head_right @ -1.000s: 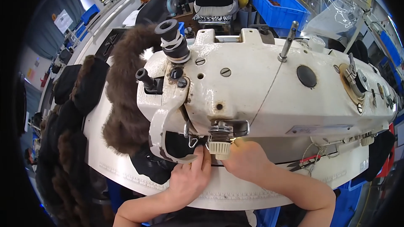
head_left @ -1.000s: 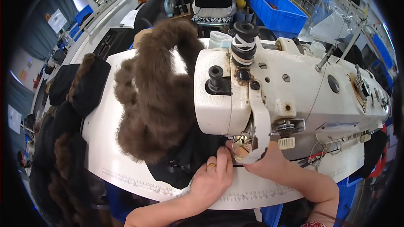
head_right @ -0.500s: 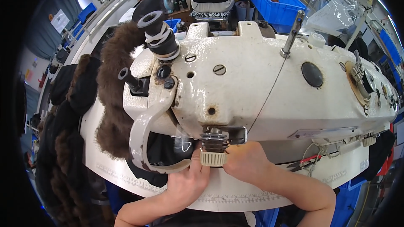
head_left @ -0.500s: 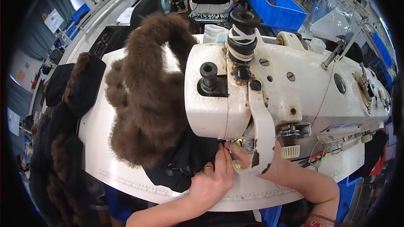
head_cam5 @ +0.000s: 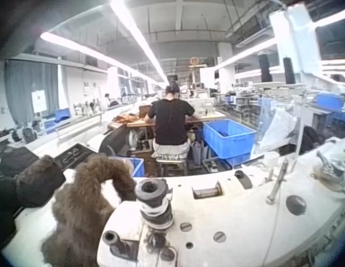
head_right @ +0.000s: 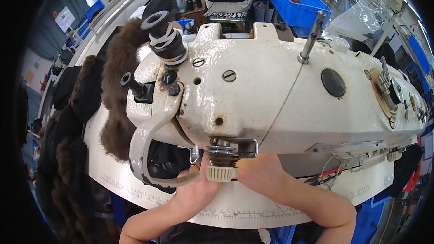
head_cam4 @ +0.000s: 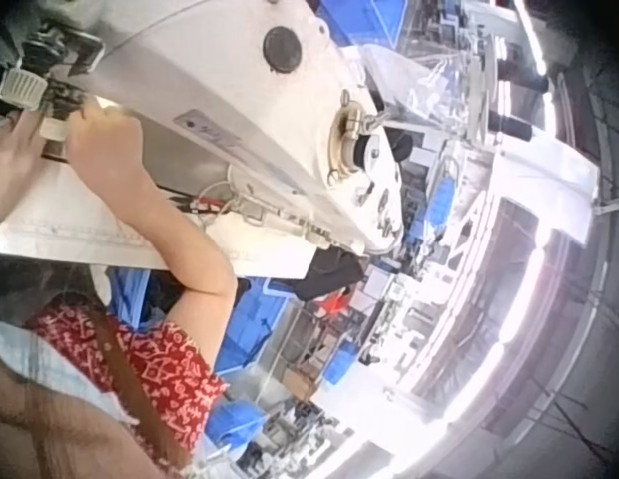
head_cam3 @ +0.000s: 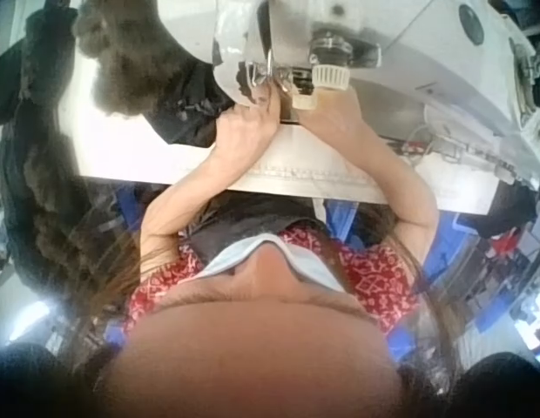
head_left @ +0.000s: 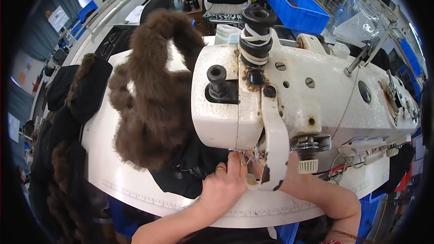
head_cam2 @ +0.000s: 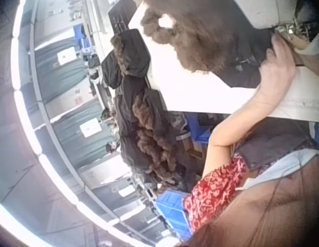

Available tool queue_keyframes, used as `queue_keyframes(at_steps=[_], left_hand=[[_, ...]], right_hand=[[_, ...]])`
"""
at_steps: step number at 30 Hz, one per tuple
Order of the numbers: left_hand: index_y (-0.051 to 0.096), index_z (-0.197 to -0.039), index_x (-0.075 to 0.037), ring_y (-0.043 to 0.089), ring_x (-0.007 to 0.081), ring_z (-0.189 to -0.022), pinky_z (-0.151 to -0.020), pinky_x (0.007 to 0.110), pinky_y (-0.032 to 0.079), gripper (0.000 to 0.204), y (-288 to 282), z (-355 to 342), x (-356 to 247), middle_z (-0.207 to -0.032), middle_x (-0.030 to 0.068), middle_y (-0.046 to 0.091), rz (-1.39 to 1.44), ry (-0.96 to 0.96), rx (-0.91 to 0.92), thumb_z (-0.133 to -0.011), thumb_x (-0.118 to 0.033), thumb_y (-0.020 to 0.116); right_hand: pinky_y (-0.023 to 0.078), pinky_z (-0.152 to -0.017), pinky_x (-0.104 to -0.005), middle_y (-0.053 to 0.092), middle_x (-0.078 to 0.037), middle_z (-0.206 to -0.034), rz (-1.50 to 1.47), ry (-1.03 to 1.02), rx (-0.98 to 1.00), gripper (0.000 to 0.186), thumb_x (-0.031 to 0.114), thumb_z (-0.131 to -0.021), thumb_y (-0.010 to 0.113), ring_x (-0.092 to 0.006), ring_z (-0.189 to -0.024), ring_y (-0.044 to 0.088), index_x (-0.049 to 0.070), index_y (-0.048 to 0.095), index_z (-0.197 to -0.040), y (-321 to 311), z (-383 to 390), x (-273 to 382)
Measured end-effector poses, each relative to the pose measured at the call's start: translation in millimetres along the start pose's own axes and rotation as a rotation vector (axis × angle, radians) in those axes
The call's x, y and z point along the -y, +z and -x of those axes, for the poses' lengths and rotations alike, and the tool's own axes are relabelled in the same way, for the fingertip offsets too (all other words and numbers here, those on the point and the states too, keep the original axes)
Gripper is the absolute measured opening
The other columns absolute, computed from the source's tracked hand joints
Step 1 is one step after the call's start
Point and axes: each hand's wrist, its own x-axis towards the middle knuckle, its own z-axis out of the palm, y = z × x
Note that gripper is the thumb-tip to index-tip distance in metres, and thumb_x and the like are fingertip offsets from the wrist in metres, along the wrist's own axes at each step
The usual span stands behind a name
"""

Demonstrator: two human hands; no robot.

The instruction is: Sewing a fur trim onto a piece of black fabric using an industrial sewing machine.

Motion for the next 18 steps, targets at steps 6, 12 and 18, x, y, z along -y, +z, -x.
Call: queue_keyframes(at_steps=[6, 12, 18], left_hand=[[0.065, -0.094, 0.005, 0.050, 0.0106, -0.053, -0.035, 0.022, 0.040, 0.031, 0, 3, -4, -0.109, 0.0179, 0.063, -0.016, -0.067, 0.034, -0.067, -0.009, 0.062], [0.067, -0.097, 0.007, 0.061, 0.0162, -0.064, -0.045, 0.022, 0.047, 0.035, -38, 22, -2, -0.119, 0.0228, 0.062, 0.359, -0.091, 0.095, -0.065, -0.006, 0.060], [0.067, -0.103, 0.005, 0.060, 0.0201, -0.079, -0.061, 0.027, 0.049, 0.043, -78, 4, 60, -0.109, 0.0125, 0.066, 0.187, 0.189, -0.131, -0.062, -0.005, 0.063]], right_hand=[[0.046, -0.042, -0.0386, 0.054, -0.007, -0.052, -0.283, -0.092, -0.571, 0.010, 0.016, -0.062, 0.066, -0.0261, -0.048, 0.059, 0.010, 0.060, -0.058, 37, -24, -6], [0.046, -0.049, -0.0408, 0.059, -0.010, -0.058, -0.174, -0.182, -0.623, 0.015, 0.020, -0.065, 0.067, -0.0291, -0.053, 0.060, 0.007, 0.061, -0.059, 22, -41, -1], [0.048, -0.052, -0.0411, 0.059, -0.010, -0.061, -0.286, -0.080, -0.718, 0.015, 0.014, -0.069, 0.065, -0.0291, -0.054, 0.062, 0.006, 0.057, -0.059, 28, -46, 3]])
